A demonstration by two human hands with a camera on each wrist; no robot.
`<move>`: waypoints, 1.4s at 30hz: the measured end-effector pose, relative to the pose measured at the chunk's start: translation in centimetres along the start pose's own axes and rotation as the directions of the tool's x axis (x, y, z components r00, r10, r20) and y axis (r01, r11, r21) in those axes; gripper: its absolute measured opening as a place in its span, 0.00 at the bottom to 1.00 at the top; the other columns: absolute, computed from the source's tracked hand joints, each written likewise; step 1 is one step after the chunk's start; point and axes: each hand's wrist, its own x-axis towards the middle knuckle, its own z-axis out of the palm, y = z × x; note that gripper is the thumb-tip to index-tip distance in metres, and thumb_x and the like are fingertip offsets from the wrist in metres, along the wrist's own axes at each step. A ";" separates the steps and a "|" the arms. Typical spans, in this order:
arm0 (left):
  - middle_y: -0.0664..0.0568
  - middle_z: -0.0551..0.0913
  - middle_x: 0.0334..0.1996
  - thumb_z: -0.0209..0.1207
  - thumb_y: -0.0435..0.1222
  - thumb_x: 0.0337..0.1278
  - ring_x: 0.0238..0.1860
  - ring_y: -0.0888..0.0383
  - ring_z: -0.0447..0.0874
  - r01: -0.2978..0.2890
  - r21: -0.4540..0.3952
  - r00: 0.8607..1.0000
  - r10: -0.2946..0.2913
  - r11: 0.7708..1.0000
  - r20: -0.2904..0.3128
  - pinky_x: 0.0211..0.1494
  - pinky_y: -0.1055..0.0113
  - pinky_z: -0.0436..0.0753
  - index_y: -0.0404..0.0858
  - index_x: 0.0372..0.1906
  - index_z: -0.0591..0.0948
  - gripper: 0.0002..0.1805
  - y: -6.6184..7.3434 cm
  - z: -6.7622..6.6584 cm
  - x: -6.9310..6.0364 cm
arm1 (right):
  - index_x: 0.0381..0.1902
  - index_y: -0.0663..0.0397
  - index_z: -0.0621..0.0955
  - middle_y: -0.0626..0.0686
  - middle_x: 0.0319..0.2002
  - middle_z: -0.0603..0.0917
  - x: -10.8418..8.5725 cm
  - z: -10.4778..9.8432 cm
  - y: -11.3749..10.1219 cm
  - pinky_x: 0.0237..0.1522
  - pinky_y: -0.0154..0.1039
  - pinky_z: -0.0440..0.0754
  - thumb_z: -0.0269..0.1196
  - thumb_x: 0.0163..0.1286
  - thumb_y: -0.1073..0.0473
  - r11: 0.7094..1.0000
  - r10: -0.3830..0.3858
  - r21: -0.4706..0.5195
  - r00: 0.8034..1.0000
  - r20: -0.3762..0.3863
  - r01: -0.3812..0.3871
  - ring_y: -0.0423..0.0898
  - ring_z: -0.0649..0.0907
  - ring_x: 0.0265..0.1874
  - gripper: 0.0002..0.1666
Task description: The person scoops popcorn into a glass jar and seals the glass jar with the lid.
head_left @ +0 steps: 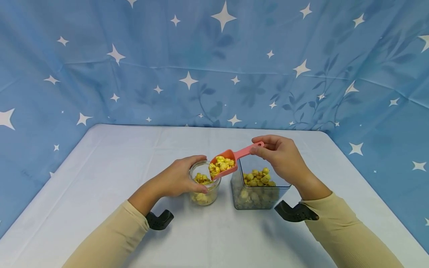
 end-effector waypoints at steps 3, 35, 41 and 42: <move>0.49 0.71 0.69 0.77 0.51 0.45 0.68 0.49 0.68 0.005 -0.001 1.000 -0.005 1.000 0.004 0.69 0.47 0.69 0.38 0.74 0.66 0.52 0.1 0.0 0.0 | 0.55 0.64 0.82 0.56 0.39 0.85 0.1 0.0 -0.1 0.36 0.37 0.78 0.65 0.72 0.55 1.000 -0.003 -0.003 1.000 0.003 0.003 0.54 0.78 0.38 0.21; 0.50 0.74 0.66 0.78 0.47 0.45 0.64 0.50 0.72 0.009 0.003 1.000 -0.009 1.000 -0.006 0.64 0.49 0.75 0.38 0.73 0.67 0.50 0.3 0.0 -0.1 | 0.56 0.64 0.82 0.57 0.39 0.85 0.2 0.1 -0.4 0.35 0.37 0.78 0.65 0.72 0.55 1.000 -0.018 -0.012 1.000 0.005 0.018 0.54 0.78 0.39 0.21; 0.49 0.74 0.65 0.78 0.47 0.44 0.63 0.48 0.72 0.005 -0.017 1.000 -0.005 1.000 -0.005 0.63 0.50 0.75 0.36 0.73 0.67 0.50 0.3 0.0 -0.1 | 0.58 0.62 0.82 0.55 0.39 0.85 0.0 -0.5 -0.3 0.35 0.36 0.78 0.64 0.73 0.53 1.000 -0.018 -0.011 1.000 -0.008 0.018 0.52 0.78 0.38 0.22; 0.48 0.75 0.65 0.78 0.46 0.44 0.63 0.48 0.73 0.005 -0.022 1.000 -0.006 1.000 -0.005 0.63 0.50 0.75 0.36 0.73 0.67 0.50 0.3 0.0 -0.1 | 0.58 0.62 0.82 0.55 0.39 0.85 -0.1 -0.7 -0.2 0.35 0.36 0.78 0.63 0.74 0.53 1.000 -0.017 -0.007 1.000 -0.012 0.017 0.50 0.78 0.38 0.22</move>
